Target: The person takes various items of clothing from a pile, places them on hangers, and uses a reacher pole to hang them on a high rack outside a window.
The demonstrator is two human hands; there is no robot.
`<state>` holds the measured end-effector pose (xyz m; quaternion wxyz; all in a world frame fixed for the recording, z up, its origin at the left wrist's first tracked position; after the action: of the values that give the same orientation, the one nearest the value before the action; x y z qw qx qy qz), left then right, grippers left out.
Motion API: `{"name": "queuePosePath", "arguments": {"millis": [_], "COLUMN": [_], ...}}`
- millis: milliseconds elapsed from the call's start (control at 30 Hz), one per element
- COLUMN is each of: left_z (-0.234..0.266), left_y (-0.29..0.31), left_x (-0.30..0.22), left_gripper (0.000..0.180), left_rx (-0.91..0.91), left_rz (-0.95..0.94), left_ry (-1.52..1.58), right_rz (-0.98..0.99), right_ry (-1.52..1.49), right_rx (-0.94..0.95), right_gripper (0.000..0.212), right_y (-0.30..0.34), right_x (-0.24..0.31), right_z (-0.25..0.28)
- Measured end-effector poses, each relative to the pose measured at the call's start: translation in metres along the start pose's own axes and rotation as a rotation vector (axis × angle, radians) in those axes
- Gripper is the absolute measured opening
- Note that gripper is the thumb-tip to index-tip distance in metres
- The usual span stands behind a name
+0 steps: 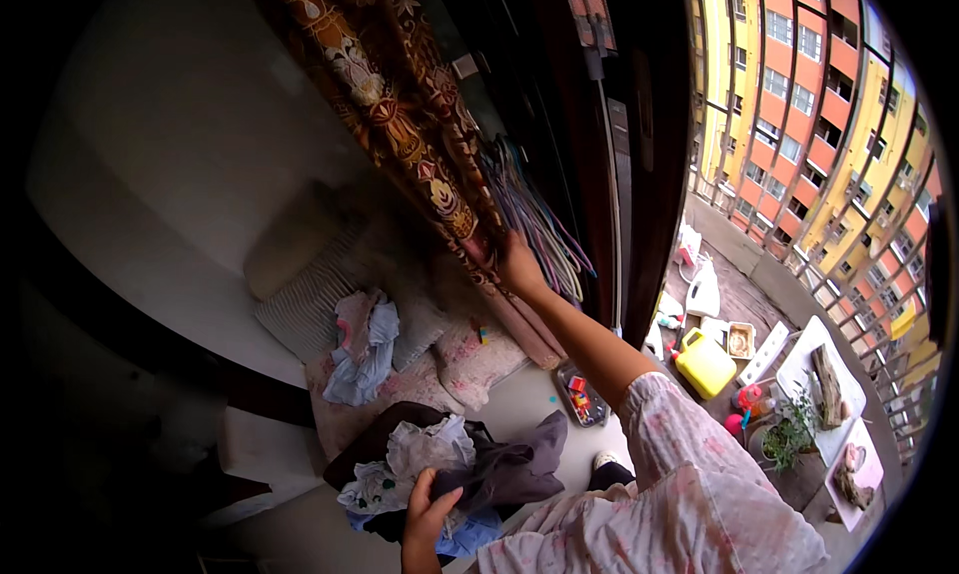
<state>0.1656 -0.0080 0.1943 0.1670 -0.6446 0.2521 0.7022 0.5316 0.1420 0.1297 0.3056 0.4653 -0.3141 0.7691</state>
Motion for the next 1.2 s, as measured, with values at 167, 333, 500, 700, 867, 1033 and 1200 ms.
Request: {"name": "queuePosePath", "arguments": {"millis": [167, 333, 500, 700, 867, 1033, 1200], "left_z": [-0.003, -0.005, -0.011, -0.019, -0.017, -0.015, -0.016], "left_y": [0.009, 0.015, 0.022, 0.027, 0.029, 0.035, 0.043], "left_x": [0.001, 0.017, 0.018, 0.025, 0.03, 0.025, 0.029], "left_gripper": [0.019, 0.022, 0.023, 0.025, 0.025, 0.026, 0.026], "left_rx": [-0.066, -0.06, -0.051, -0.048, -0.032, -0.061, -0.082], "left_rz": [0.055, -0.006, -0.019, 0.002, -0.027, -0.001, -0.018], "left_ry": [-0.004, 0.001, -0.038, -0.034, -0.04, -0.047, -0.061], "right_rz": [0.076, -0.107, -0.086, -0.347, -0.43, -0.145, -0.366], "right_ry": [0.013, 0.12, 0.176, 0.21, 0.078, 0.533, 0.348], "right_rx": [-0.172, -0.099, -0.06, 0.223, 0.682, 0.186, 0.099], "right_gripper": [0.075, 0.066, 0.032, 0.047, 0.04, 0.045, 0.055], "right_y": [-0.024, -0.028, -0.029, -0.052, -0.064, -0.048, -0.044], "right_x": [-0.014, -0.008, 0.001, 0.001, 0.008, 0.02, 0.025], "right_z": [-0.023, -0.027, -0.028, -0.023, -0.014, -0.038, -0.032]}}
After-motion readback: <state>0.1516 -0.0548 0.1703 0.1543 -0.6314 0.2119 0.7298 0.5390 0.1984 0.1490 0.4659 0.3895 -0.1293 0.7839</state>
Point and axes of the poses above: each hand's wrist, its own y-axis away from the middle knuckle, its own z-axis out of the back of the hand, x = y × z, the point moved 2 cm from there along -y, towards the middle knuckle, and after that the axes turned 8 degrees about -z, right-handed, at the moved point
